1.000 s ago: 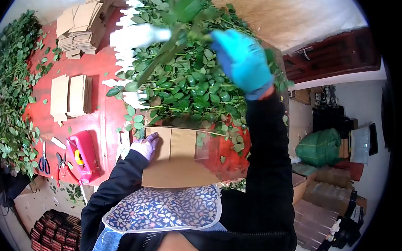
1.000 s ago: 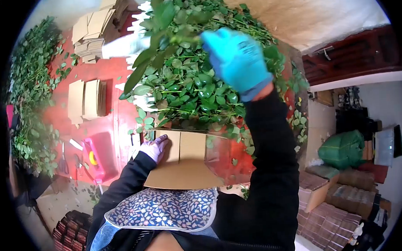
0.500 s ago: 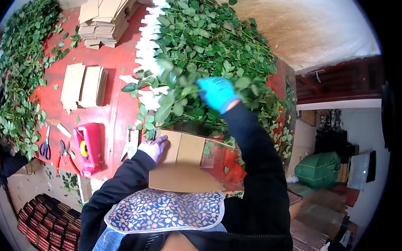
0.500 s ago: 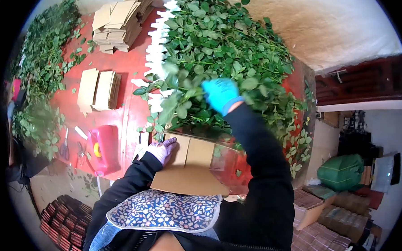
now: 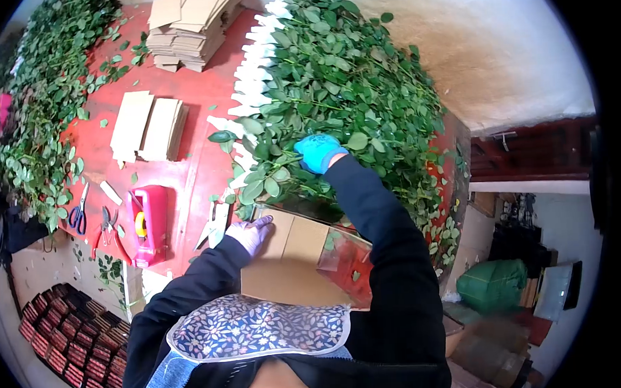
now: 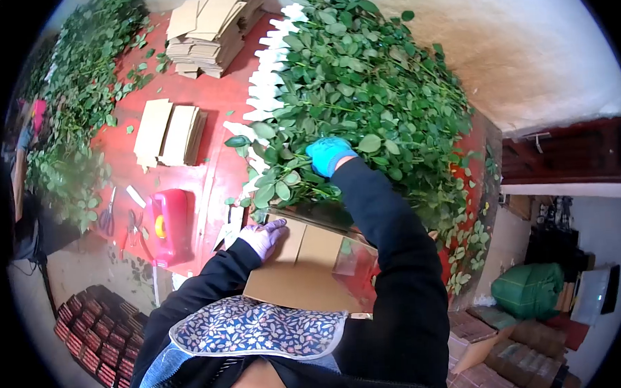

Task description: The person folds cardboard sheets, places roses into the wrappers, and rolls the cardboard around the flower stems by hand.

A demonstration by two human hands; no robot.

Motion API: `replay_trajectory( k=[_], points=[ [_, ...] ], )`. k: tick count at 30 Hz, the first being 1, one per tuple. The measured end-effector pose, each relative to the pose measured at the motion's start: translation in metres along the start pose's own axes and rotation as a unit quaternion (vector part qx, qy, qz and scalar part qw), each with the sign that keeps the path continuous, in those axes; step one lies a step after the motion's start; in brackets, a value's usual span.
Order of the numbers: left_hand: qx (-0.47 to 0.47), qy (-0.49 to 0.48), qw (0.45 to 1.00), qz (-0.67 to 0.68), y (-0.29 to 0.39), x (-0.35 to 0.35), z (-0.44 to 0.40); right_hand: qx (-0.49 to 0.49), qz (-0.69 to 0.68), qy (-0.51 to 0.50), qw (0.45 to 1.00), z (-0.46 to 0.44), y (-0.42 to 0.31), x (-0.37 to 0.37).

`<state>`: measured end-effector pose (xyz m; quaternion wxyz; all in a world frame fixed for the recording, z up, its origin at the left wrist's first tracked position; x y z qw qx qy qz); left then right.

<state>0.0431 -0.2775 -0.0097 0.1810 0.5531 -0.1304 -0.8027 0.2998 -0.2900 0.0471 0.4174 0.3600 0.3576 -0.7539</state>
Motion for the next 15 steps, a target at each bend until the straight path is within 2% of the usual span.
replay_trajectory(
  k=[2,6,10,12,15],
  points=[
    [0.036,0.044,0.998,0.013,0.000,0.003,0.001,0.004,-0.013,-0.023,1.000,0.004,-0.003,-0.006],
    [0.014,0.066,0.996,0.057,-0.003,-0.001,-0.002,0.034,-0.001,-0.043,0.999,0.008,0.003,-0.003],
    [0.077,0.108,0.991,-0.005,0.002,-0.001,0.003,-0.001,0.002,-0.030,1.000,0.006,0.007,-0.001],
    [0.046,0.083,0.995,0.025,-0.003,0.012,-0.001,0.025,0.004,-0.042,0.999,0.013,0.008,-0.021],
    [0.082,0.106,0.991,-0.002,0.002,0.006,0.002,-0.028,-0.046,0.062,0.997,0.042,0.014,-0.060]
  ],
)
Point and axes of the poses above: each hand's wrist, its own z-axis away from the middle knuckle, its own x-axis out of the palm, y = z × x, the point moved 6 cm from there along -z, towards the middle knuckle, and after that the axes turned 8 degrees about -z, right-handed, at the moved point
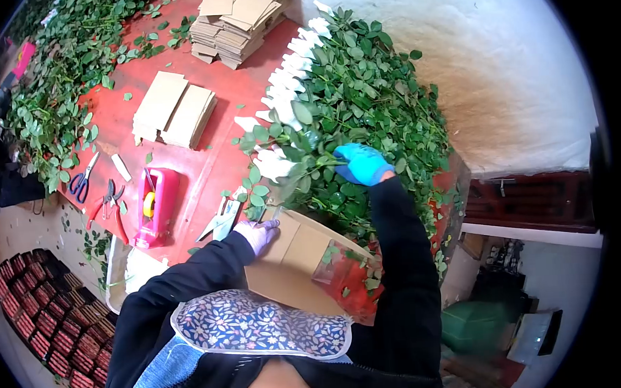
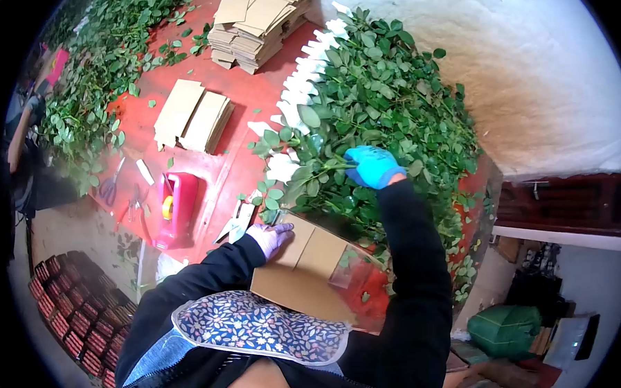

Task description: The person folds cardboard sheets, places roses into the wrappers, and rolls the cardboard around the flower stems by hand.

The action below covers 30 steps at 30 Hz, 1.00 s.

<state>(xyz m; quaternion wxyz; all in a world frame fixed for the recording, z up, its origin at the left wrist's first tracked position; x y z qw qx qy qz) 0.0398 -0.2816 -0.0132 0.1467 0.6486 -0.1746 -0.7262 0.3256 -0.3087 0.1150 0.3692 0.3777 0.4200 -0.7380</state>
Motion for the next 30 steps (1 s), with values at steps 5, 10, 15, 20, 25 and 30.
replay_trajectory(
  k=[5,10,15,20,25,30],
  points=[
    [0.007,-0.010,1.000,-0.016,-0.001,0.000,-0.001,-0.005,-0.012,0.150,0.989,0.055,0.011,-0.054],
    [-0.002,-0.041,0.999,-0.019,-0.001,-0.003,-0.003,0.067,0.127,0.320,0.937,0.149,0.036,-0.125],
    [-0.049,-0.064,0.996,0.046,-0.010,0.005,-0.006,0.266,-0.400,0.517,0.709,0.263,0.014,-0.156],
    [0.068,0.095,0.976,0.186,-0.031,-0.001,-0.010,0.018,0.004,0.098,0.995,0.284,-0.036,-0.077],
    [-0.031,-0.120,0.591,0.797,-0.055,-0.010,0.011,-0.037,-0.223,-0.117,0.967,0.240,-0.114,-0.005],
    [0.013,-0.135,0.539,0.831,-0.024,-0.054,0.027,0.051,-0.283,-0.216,0.933,0.232,-0.075,0.080]
  ],
)
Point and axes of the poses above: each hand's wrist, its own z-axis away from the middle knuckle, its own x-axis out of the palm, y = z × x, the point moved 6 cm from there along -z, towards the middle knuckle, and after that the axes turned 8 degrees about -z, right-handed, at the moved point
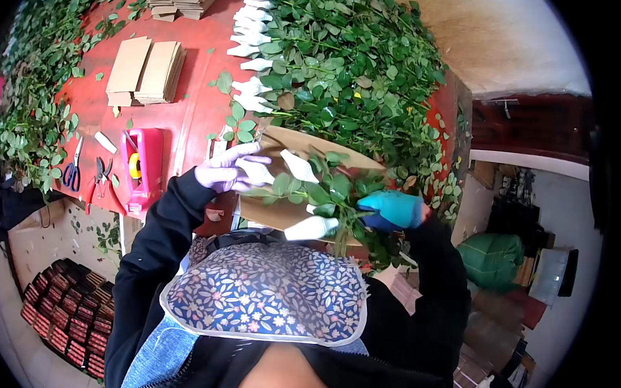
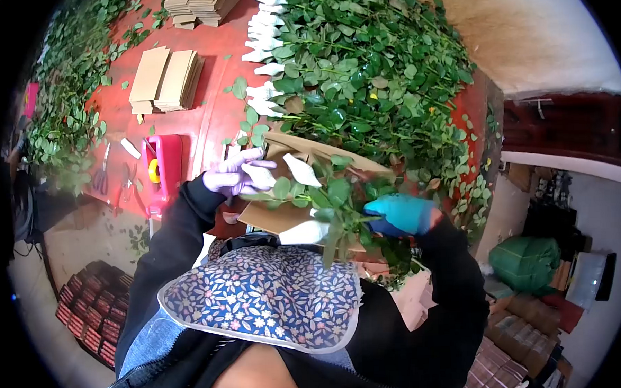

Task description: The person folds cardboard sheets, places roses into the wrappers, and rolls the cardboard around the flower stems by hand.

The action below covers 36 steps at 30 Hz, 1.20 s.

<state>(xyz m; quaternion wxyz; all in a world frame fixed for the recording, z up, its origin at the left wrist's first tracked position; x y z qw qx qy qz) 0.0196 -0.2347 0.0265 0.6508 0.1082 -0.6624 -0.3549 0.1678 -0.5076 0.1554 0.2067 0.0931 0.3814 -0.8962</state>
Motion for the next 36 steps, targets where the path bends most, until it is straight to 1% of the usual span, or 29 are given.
replay_trajectory(
  k=[1,2,3,4,5,6,7,8,9,11,13,14,15,17,18,19,21,22,24,25,26,27,28,29,31,32,34,35,36],
  points=[
    [-0.031,0.013,0.998,-0.049,-0.001,-0.003,-0.005,-0.023,-0.011,0.022,0.999,-0.003,0.010,0.004],
    [-0.055,0.014,0.987,-0.149,-0.012,-0.012,-0.009,-0.023,-0.014,0.025,0.999,-0.006,0.024,0.009],
    [-0.073,0.074,0.979,-0.175,-0.012,-0.008,-0.013,0.003,0.016,0.017,1.000,-0.008,0.036,0.013],
    [-0.047,0.079,0.957,-0.274,-0.016,-0.012,-0.017,0.028,0.047,0.007,0.999,-0.012,0.047,0.016],
    [-0.020,0.085,0.924,-0.372,-0.022,-0.016,-0.020,0.027,0.046,0.007,0.999,-0.010,0.055,0.020],
    [-0.061,0.109,0.882,-0.454,-0.030,-0.022,-0.021,-0.006,0.107,0.062,0.992,-0.006,0.058,0.020],
    [-0.025,0.094,0.859,-0.503,-0.037,-0.021,-0.023,-0.038,0.164,0.117,0.979,-0.004,0.045,0.016],
    [-0.037,0.060,0.821,-0.566,-0.047,-0.024,-0.025,0.018,0.159,0.085,0.983,0.001,0.046,0.012],
    [-0.049,0.023,0.777,-0.627,-0.050,-0.021,-0.028,0.016,0.153,0.088,0.984,-0.001,0.047,0.013],
    [-0.050,0.010,0.792,-0.609,-0.051,-0.019,-0.029,-0.062,0.128,0.143,0.980,-0.003,0.039,0.013],
    [-0.080,-0.036,0.739,-0.668,-0.057,-0.022,-0.031,-0.051,0.143,0.082,0.985,-0.025,0.025,0.013],
    [-0.072,-0.038,0.731,-0.677,-0.056,-0.023,-0.031,-0.038,0.117,0.064,0.990,-0.040,0.032,0.019],
    [-0.037,-0.017,0.734,-0.678,-0.056,-0.025,-0.027,-0.026,0.090,0.047,0.994,-0.056,0.044,0.026],
    [-0.046,0.043,0.676,-0.735,-0.035,-0.007,-0.026,0.002,0.046,-0.021,0.999,-0.081,0.054,0.037],
    [-0.044,0.086,0.714,-0.693,-0.030,-0.005,-0.021,0.025,0.058,-0.048,0.997,-0.091,0.050,0.039],
    [-0.036,0.136,0.657,-0.741,-0.024,-0.002,-0.017,0.048,0.073,-0.078,0.993,-0.098,0.051,0.041],
    [-0.069,0.166,0.622,-0.762,-0.017,0.002,-0.018,0.020,0.069,-0.062,0.995,-0.112,0.073,0.053],
    [-0.071,0.164,0.622,-0.762,-0.010,0.008,-0.022,-0.005,0.071,-0.047,0.996,-0.115,0.075,0.054],
    [0.147,0.053,0.601,-0.784,0.008,0.044,-0.033,0.004,0.048,-0.058,0.997,-0.115,0.079,0.053],
    [0.147,0.053,0.603,-0.782,0.004,0.038,-0.033,0.012,0.027,-0.069,0.997,-0.112,0.076,0.051],
    [0.102,0.005,0.614,-0.782,-0.011,0.027,-0.032,0.013,0.028,-0.071,0.997,-0.105,0.073,0.046],
    [0.057,-0.043,0.623,-0.779,-0.022,0.020,-0.032,0.001,0.039,-0.046,0.998,-0.092,0.059,0.033],
    [0.016,-0.039,0.637,-0.770,-0.023,0.019,-0.033,-0.012,0.051,-0.021,0.998,-0.084,0.051,0.026],
    [0.017,-0.037,0.637,-0.770,-0.024,0.018,-0.034,-0.096,0.029,0.071,0.992,-0.072,0.050,0.019],
    [-0.064,-0.003,0.679,-0.732,-0.033,0.006,-0.033,-0.115,-0.006,0.215,0.970,-0.055,0.062,0.013],
    [-0.078,0.000,0.664,-0.743,-0.035,0.001,-0.031,-0.115,-0.003,0.212,0.970,-0.056,0.062,0.019],
    [-0.051,0.015,0.657,-0.752,-0.036,-0.003,-0.028,-0.085,0.097,0.384,0.914,-0.044,0.056,0.008],
    [-0.026,0.027,0.648,-0.761,-0.035,-0.005,-0.027,-0.085,0.100,0.384,0.914,-0.051,0.061,0.015],
    [-0.043,0.017,0.646,-0.762,-0.037,-0.005,-0.028,-0.042,0.172,0.386,0.905,-0.062,0.070,0.024]
  ],
)
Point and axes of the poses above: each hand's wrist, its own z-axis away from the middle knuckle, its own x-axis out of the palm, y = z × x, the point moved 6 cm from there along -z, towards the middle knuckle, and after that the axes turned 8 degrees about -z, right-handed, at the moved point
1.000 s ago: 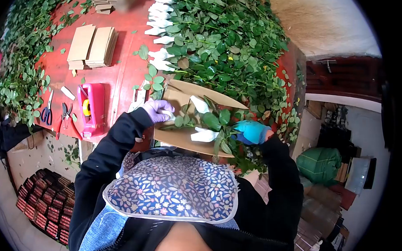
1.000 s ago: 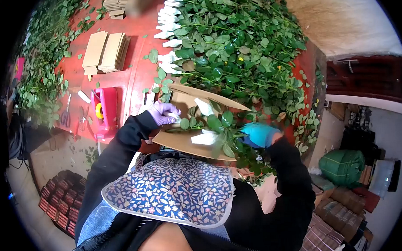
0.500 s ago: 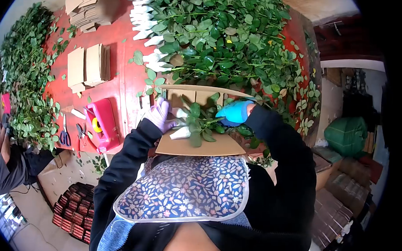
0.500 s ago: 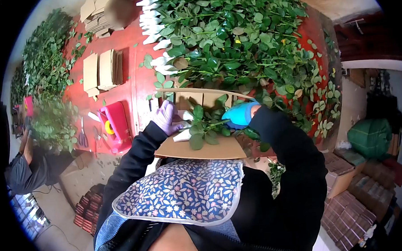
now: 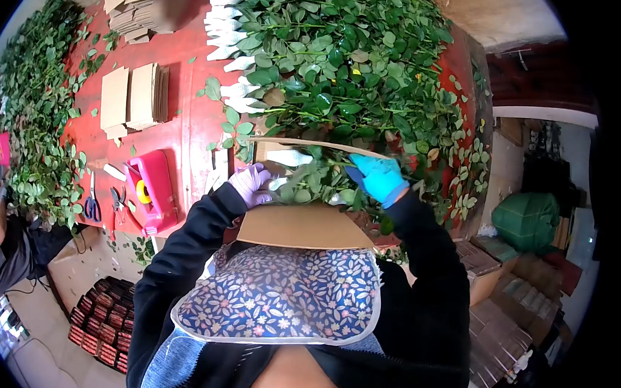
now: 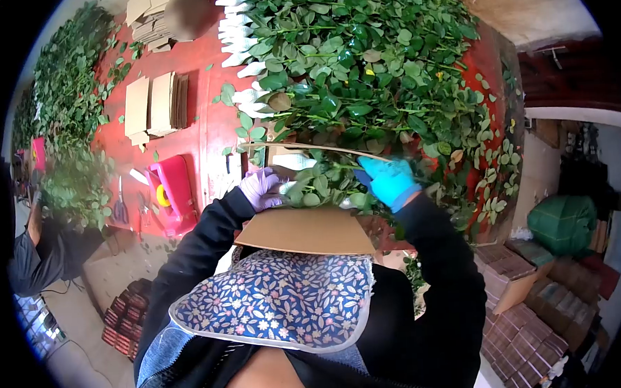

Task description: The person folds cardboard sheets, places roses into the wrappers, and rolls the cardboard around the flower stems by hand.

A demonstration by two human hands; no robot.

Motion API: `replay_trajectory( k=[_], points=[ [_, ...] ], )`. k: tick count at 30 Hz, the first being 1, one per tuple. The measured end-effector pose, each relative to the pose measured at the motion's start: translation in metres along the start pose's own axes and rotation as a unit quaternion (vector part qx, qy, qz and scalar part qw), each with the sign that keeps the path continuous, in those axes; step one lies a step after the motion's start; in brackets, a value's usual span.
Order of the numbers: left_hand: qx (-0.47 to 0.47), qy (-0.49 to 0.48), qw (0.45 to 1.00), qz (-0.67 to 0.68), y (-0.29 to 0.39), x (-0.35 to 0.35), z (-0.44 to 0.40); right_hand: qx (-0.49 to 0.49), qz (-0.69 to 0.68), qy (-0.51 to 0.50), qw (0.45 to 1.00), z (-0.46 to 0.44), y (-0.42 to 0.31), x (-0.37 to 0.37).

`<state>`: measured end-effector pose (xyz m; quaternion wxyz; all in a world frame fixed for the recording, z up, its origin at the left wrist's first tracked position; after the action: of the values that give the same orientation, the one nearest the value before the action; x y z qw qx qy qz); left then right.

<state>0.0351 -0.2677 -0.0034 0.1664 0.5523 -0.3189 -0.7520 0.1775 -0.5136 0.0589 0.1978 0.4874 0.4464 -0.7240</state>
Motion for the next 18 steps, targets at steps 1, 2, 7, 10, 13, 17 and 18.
replay_trajectory(
  k=[1,2,7,10,13,17,18],
  points=[
    [0.000,0.002,1.000,0.001,0.000,0.000,-0.001,0.012,0.083,-0.005,0.996,-0.006,-0.009,0.003],
    [0.040,0.038,0.998,0.010,0.005,-0.004,0.000,0.048,0.125,-0.046,0.990,-0.012,-0.014,0.009],
    [0.081,0.075,0.994,0.020,0.008,-0.004,0.006,0.037,0.152,-0.086,0.984,-0.022,-0.026,0.043],
    [0.085,0.080,0.992,-0.051,0.017,-0.012,0.008,0.011,0.147,-0.105,0.983,-0.019,-0.024,0.050],
    [0.068,0.067,0.994,-0.045,0.024,-0.024,0.003,0.000,0.119,-0.121,0.986,-0.019,-0.019,0.052],
    [0.050,0.010,0.999,-0.007,0.028,-0.027,-0.005,0.027,0.094,-0.154,0.983,-0.020,-0.020,0.054],
    [0.046,0.002,0.999,0.002,0.029,-0.027,-0.005,0.019,0.088,-0.136,0.987,-0.017,-0.019,0.053]
  ],
)
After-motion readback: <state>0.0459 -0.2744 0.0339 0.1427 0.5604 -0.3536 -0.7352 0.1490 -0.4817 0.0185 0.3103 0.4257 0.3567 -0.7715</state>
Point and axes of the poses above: each hand's wrist, its own z-axis away from the middle knuckle, its own x-axis out of the palm, y = z × x, the point moved 6 cm from there along -z, towards the middle knuckle, and after that the axes turned 8 degrees about -z, right-handed, at the moved point
